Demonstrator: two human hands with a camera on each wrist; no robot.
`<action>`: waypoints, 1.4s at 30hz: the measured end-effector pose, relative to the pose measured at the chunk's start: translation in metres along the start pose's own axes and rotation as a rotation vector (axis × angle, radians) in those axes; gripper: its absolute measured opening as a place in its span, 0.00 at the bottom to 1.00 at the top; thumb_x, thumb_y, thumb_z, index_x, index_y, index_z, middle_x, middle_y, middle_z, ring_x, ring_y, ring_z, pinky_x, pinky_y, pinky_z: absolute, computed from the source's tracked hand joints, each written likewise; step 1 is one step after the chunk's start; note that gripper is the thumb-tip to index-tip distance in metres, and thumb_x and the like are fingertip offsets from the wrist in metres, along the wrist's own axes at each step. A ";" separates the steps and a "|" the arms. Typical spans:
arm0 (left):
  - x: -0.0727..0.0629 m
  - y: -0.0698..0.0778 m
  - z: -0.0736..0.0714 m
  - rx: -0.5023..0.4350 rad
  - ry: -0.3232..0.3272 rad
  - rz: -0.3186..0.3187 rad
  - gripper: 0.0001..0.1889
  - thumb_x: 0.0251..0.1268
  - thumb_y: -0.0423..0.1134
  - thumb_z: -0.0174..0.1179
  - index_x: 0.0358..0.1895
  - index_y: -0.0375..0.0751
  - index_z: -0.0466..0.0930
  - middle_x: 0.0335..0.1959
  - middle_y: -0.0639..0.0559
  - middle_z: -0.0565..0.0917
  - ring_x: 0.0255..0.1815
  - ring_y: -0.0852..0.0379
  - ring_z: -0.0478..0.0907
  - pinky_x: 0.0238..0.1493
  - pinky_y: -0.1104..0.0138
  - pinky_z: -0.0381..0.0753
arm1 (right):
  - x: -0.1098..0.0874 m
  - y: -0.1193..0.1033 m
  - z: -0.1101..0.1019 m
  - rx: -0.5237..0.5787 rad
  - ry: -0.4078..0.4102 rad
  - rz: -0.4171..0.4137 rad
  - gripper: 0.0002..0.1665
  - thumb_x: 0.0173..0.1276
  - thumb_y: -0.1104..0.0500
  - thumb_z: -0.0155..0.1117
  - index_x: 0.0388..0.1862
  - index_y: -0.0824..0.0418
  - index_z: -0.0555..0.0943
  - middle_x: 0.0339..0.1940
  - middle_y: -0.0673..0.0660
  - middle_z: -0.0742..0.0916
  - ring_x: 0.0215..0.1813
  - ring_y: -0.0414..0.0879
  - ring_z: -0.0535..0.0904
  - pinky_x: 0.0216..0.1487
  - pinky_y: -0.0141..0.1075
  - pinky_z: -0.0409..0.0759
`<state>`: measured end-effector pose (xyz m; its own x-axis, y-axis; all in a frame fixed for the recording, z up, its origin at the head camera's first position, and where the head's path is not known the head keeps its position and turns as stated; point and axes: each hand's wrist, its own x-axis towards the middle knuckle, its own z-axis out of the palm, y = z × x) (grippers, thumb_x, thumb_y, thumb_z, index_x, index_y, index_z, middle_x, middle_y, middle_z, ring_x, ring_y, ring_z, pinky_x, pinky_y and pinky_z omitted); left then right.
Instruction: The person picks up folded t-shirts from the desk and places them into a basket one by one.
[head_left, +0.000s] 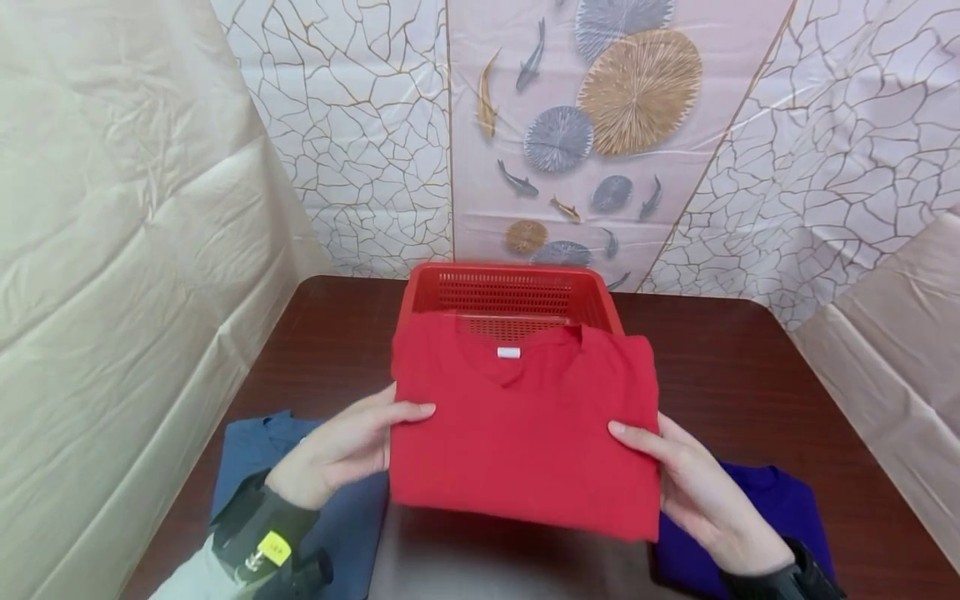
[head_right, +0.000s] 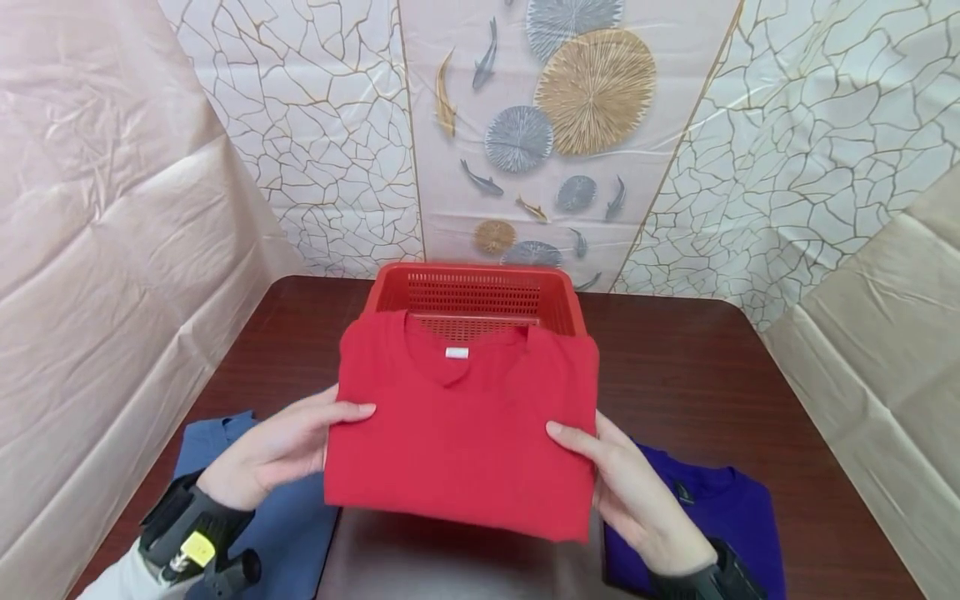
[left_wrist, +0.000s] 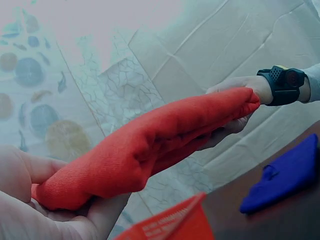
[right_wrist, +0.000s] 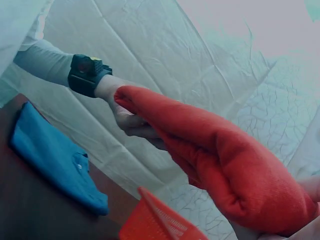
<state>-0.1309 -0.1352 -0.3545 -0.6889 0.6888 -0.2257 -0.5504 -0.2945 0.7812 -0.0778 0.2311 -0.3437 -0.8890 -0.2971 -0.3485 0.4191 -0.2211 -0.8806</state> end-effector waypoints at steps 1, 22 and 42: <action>0.003 0.006 0.000 0.009 0.003 0.004 0.27 0.78 0.33 0.46 0.76 0.48 0.53 0.63 0.46 0.75 0.61 0.50 0.80 0.57 0.56 0.82 | 0.002 -0.006 0.001 0.002 -0.007 -0.016 0.24 0.80 0.57 0.55 0.69 0.52 0.62 0.56 0.50 0.86 0.57 0.46 0.84 0.56 0.45 0.83; 0.114 0.072 -0.033 -0.097 0.280 -0.025 0.28 0.78 0.40 0.52 0.76 0.54 0.56 0.63 0.48 0.72 0.59 0.51 0.75 0.44 0.60 0.87 | 0.115 -0.079 -0.028 0.099 -0.039 0.027 0.20 0.81 0.58 0.52 0.66 0.55 0.61 0.52 0.52 0.83 0.50 0.46 0.85 0.51 0.40 0.85; 0.175 0.043 -0.077 -0.097 0.598 -0.092 0.31 0.74 0.37 0.59 0.77 0.55 0.62 0.64 0.46 0.74 0.58 0.49 0.73 0.68 0.53 0.71 | 0.205 -0.041 -0.050 -0.089 0.180 0.203 0.44 0.78 0.59 0.57 0.84 0.51 0.46 0.61 0.54 0.72 0.57 0.48 0.73 0.53 0.41 0.79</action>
<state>-0.3111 -0.0785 -0.4056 -0.7666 0.2313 -0.5990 -0.6410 -0.3299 0.6930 -0.2861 0.2259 -0.3953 -0.8104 -0.1557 -0.5649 0.5811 -0.0895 -0.8089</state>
